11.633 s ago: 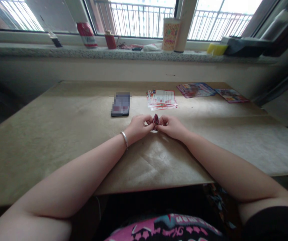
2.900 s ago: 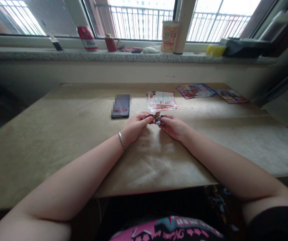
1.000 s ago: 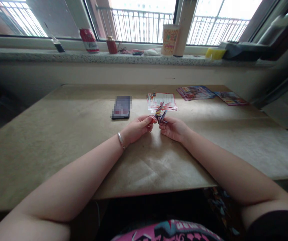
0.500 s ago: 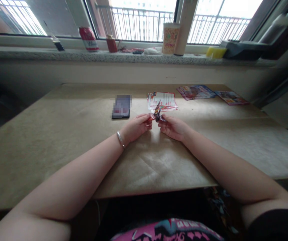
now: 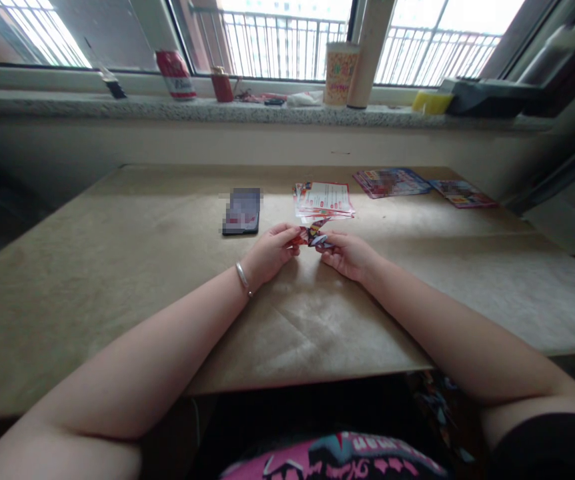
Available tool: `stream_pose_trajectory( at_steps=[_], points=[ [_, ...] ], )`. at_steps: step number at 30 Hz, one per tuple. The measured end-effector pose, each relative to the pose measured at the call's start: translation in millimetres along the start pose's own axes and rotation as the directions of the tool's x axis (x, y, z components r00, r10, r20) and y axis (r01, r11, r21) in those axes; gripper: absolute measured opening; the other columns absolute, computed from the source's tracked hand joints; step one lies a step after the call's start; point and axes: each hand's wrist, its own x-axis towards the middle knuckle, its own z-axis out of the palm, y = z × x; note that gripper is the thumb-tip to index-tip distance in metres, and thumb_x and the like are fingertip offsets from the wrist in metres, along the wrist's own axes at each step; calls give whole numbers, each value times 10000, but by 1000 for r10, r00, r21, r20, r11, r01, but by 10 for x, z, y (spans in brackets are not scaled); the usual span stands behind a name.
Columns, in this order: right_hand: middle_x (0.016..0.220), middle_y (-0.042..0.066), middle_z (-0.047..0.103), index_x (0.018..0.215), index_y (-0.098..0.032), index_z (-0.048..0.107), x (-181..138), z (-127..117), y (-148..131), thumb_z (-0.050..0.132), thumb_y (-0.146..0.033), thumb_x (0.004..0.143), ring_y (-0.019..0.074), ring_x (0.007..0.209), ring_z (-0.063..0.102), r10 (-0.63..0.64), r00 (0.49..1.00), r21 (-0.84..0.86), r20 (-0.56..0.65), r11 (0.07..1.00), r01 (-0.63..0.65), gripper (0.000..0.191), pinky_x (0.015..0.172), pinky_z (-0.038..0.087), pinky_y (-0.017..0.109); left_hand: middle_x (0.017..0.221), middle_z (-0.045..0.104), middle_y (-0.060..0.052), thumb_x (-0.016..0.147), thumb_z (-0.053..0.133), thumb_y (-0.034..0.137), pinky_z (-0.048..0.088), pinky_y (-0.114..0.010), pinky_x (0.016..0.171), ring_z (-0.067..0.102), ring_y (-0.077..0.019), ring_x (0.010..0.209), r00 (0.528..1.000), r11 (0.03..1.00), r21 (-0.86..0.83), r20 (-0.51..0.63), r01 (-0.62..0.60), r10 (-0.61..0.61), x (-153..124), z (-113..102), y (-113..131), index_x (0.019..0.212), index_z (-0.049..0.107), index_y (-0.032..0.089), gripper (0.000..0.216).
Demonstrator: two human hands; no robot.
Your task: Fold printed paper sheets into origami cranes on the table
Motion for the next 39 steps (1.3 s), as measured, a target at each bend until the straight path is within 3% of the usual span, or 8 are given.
stream_pose_trajectory(
  at_steps=[4,8,14,22,28,39],
  points=[
    [664,0,660,850,-162,614,13,-33,2,587,-83,830,64,543,574,19,998,37,60,999,-22,86,425,452,113,722,637,-22,767,689,174,413,-158,525,567,-67,615,1000,1000,-14,17,13,-12,0,-3,8,724,611,107,111],
    [690,-13,662,854,-171,614,13,-25,23,576,-78,841,54,544,568,7,993,78,118,997,-16,101,487,484,122,685,607,-8,763,695,189,399,-166,513,535,-59,570,1000,1000,9,17,22,-23,-4,9,15,723,605,103,131],
    [700,-4,665,816,-146,616,-26,40,29,517,-52,874,36,552,566,15,996,158,91,987,-29,149,547,501,108,646,568,10,731,737,243,384,-168,496,494,-50,527,999,999,45,43,9,-11,-18,20,14,688,575,111,213],
    [718,-19,658,833,-174,611,-35,38,37,560,-86,868,46,589,569,-38,988,143,147,990,17,108,586,518,131,648,552,18,724,758,313,395,-160,500,493,-49,532,998,996,86,66,-15,9,8,-19,-39,704,576,126,262],
    [709,-4,661,806,-155,625,-53,69,31,470,-65,910,45,585,567,-25,994,189,106,982,5,206,586,509,123,622,540,20,750,750,358,400,-155,509,494,-52,536,997,992,124,74,-24,15,17,-29,-53,692,566,133,297],
    [709,-13,669,791,-163,628,-33,52,34,567,-108,879,38,579,570,-75,992,137,100,989,61,120,578,506,119,620,553,19,774,737,371,412,-157,532,494,-52,540,997,988,147,71,-35,25,14,-11,-55,711,585,131,291]
  ],
)
